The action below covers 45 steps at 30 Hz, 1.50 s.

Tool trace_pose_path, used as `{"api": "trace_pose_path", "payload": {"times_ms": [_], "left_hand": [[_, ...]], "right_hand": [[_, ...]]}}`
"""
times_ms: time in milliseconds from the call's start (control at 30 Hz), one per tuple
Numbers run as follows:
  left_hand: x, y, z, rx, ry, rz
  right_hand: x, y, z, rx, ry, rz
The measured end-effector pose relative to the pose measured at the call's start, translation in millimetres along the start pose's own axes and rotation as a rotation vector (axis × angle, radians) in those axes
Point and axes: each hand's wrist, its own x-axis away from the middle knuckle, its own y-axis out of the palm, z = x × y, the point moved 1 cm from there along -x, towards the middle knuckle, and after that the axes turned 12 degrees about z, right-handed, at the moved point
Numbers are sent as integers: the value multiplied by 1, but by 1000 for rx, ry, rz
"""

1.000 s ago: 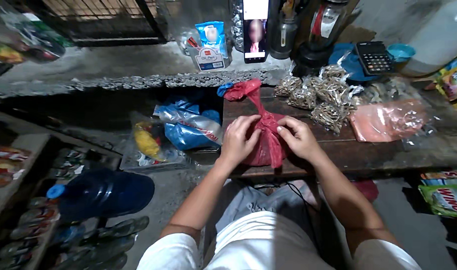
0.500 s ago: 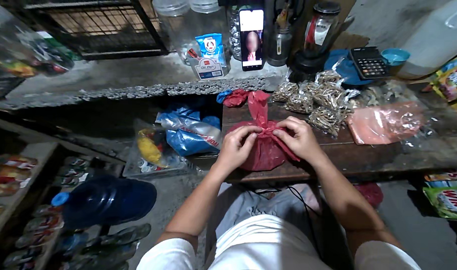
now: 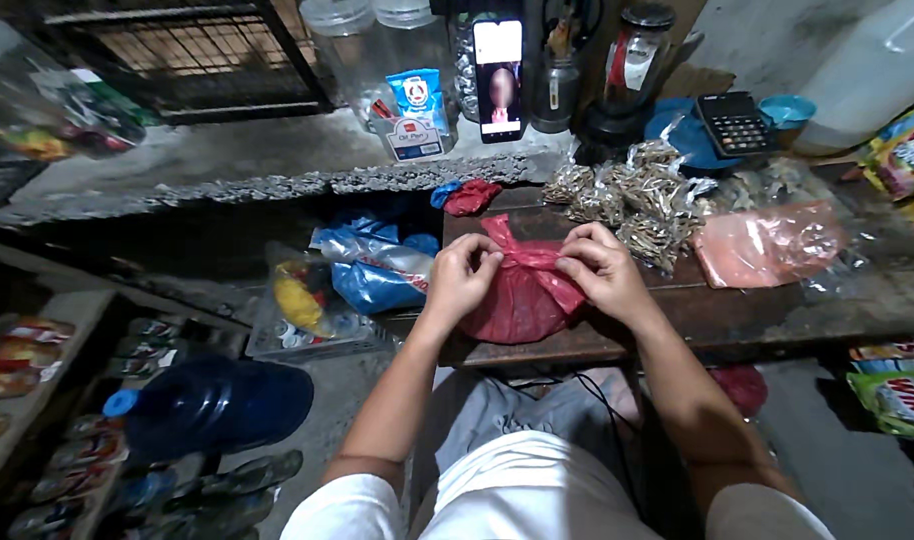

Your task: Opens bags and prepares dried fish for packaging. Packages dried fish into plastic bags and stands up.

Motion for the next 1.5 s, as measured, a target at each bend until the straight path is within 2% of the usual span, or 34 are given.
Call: {"api": "trace_pose_path", "payload": {"times_ms": [167,267,367,467,667,867,1033,1300,1500], "left_hand": [[0,-6,-14,-18,-81,71],[-1,-12,-15,9,13,97],[-1,-5,-2,40,167,-36],[-3,10,1,-1,203,-131],[-2,12,4,70,124,-151],[-2,1,1,260,-45,-238],[-2,3,-9,372,-176,-157],[-6,9,-14,488,-393,21],[-3,6,-5,633,-445,70]], "right_hand": [[2,-15,6,18,103,93],[0,-22,9,37,133,117],[-1,-13,3,53,95,87],[-3,-1,-3,104,6,84],[5,22,-12,353,-324,7],[4,22,-9,259,-330,58],[1,19,-3,128,-180,97],[0,10,-1,-8,201,163],[-3,5,-9,-152,358,168]]}}
